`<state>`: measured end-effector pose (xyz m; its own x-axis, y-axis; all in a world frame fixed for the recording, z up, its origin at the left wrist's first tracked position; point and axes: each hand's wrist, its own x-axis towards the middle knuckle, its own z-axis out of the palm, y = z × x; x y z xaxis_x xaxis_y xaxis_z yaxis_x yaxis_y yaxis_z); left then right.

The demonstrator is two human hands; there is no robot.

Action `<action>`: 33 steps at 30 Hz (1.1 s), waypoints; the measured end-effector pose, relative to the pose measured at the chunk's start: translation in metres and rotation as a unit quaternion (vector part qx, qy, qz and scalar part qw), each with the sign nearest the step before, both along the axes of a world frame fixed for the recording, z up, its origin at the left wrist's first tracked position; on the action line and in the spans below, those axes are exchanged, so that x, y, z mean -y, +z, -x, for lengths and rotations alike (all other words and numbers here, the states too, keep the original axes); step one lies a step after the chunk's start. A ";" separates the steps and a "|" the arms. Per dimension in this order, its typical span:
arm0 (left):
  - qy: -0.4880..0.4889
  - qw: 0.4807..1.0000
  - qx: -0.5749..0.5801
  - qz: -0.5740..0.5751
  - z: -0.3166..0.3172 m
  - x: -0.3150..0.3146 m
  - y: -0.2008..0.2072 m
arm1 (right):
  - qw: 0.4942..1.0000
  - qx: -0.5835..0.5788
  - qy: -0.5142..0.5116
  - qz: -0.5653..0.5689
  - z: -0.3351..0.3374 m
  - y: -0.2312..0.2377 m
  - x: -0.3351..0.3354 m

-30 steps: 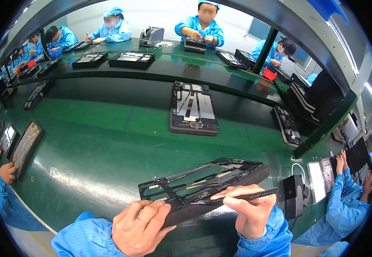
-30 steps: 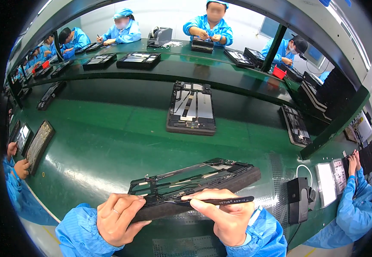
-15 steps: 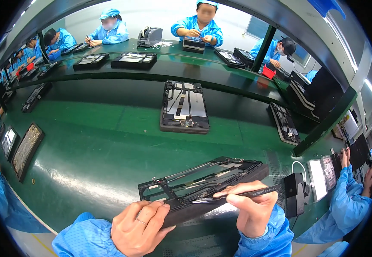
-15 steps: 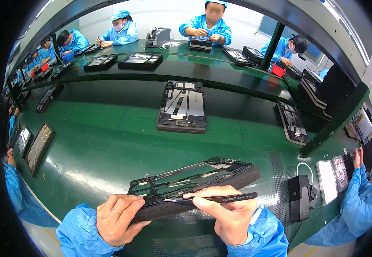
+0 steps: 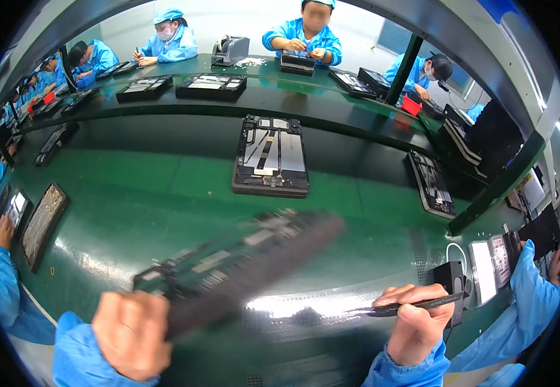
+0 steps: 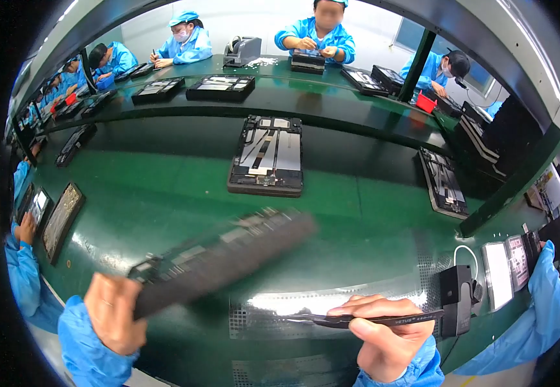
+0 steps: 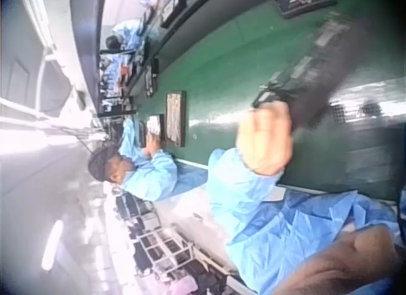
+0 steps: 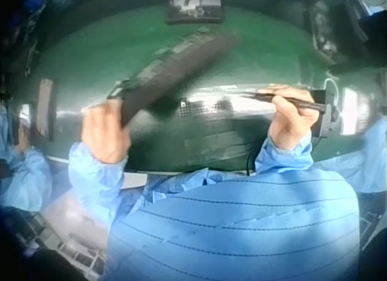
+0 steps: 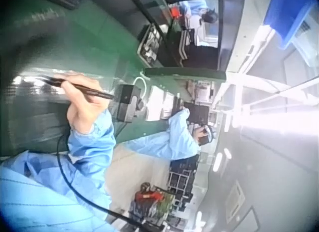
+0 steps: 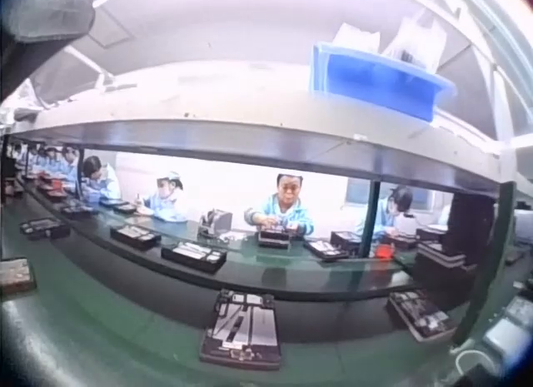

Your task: The person assembles internal components and ribbon cables into a tablet casing using tweezers and a precision tool.

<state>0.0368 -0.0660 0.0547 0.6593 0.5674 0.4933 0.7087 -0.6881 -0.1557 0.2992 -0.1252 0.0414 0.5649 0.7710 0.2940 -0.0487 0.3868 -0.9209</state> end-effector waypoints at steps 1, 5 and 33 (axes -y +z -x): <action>0.014 1.000 -0.015 -0.005 0.001 -0.014 -0.003 | 0.999 0.017 -0.010 0.025 -0.007 -0.003 0.000; 0.114 0.990 -0.051 -0.072 0.015 -0.073 -0.022 | 0.999 0.007 0.017 0.046 -0.016 -0.017 -0.009; -0.127 0.926 0.172 0.311 -0.055 -0.040 -0.126 | 0.945 0.086 0.167 0.268 -0.020 -0.120 -0.002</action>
